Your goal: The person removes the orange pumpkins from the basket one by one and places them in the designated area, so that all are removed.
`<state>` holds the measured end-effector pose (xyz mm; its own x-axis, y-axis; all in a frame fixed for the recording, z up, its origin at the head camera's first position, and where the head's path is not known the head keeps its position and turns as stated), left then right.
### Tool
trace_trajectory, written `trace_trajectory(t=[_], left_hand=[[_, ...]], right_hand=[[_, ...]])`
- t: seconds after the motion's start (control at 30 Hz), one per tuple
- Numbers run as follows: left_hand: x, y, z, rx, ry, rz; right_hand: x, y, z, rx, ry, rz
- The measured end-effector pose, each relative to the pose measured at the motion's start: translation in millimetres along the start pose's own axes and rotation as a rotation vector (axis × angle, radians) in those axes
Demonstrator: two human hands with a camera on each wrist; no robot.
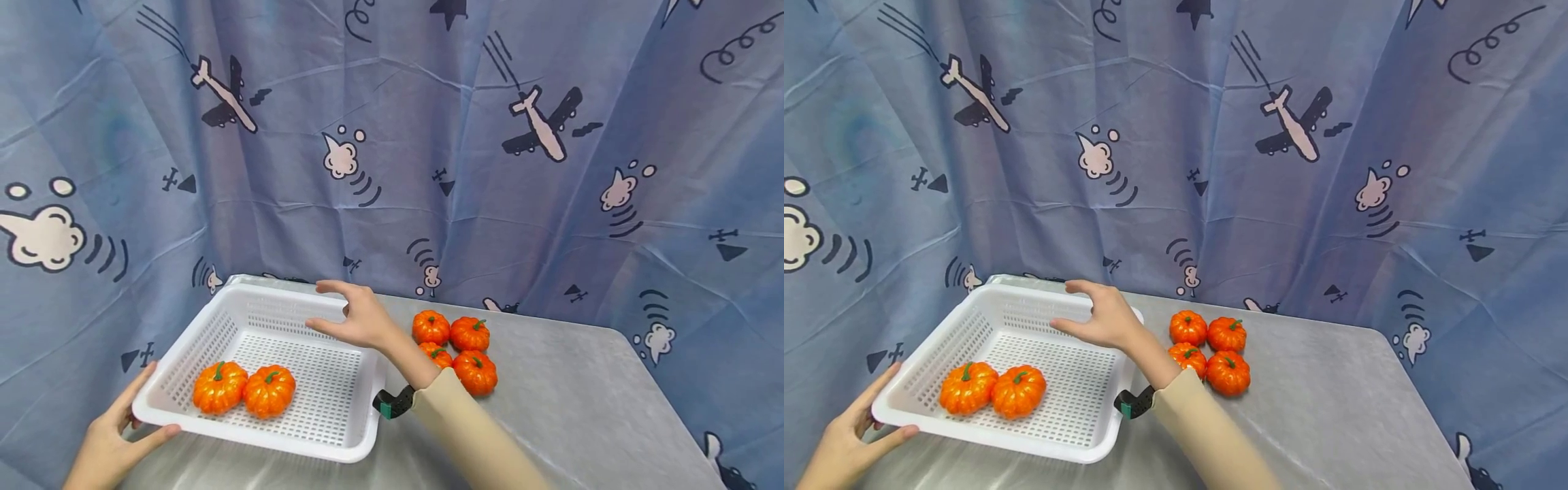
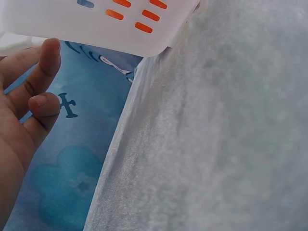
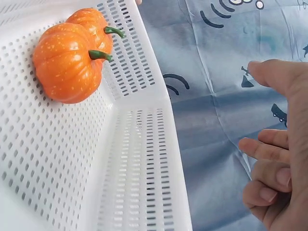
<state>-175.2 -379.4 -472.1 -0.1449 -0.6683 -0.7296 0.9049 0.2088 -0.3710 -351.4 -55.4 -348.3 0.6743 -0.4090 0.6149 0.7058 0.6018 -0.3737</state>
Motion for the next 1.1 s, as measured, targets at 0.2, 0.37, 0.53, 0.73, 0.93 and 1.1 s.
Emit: trace_trajectory(t=[0.2,0.37,0.53,0.73,0.93,1.1], left_hand=[[-1.4,0.2,-0.3,-0.012,0.014,-0.019],[-0.1,1.6,-0.4,-0.008,0.024,-0.011],[0.1,1.1,-1.2,-0.005,0.024,-0.001],[-4.0,-0.2,-0.2,-0.021,0.036,-0.026],[-4.3,0.2,0.2,-0.024,0.04,-0.034],[-3.9,0.6,1.0,-0.027,0.044,-0.044]], right_hand=[[1.2,-11.4,-16.0,0.023,0.003,-0.028],[6.5,-17.7,-31.3,0.041,0.02,-0.035],[14.0,-24.3,-45.1,0.062,0.024,-0.011],[20.8,-30.4,-55.8,0.064,-0.001,0.0],[19.5,-31.3,-65.6,0.067,-0.057,-0.049],[15.5,-29.7,-76.5,0.106,-0.056,-0.083]])
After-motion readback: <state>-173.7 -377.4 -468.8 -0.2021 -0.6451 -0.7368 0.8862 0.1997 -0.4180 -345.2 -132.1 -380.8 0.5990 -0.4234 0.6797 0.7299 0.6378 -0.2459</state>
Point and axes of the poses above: each hand's wrist, its own y-axis away from the middle knuckle, its own z-axis out of the back of the hand, x = y × z, the point moved 9 cm from there along -y, towards the middle knuckle, and after that the axes turned 2 degrees about -z, right-handed, at the moved point
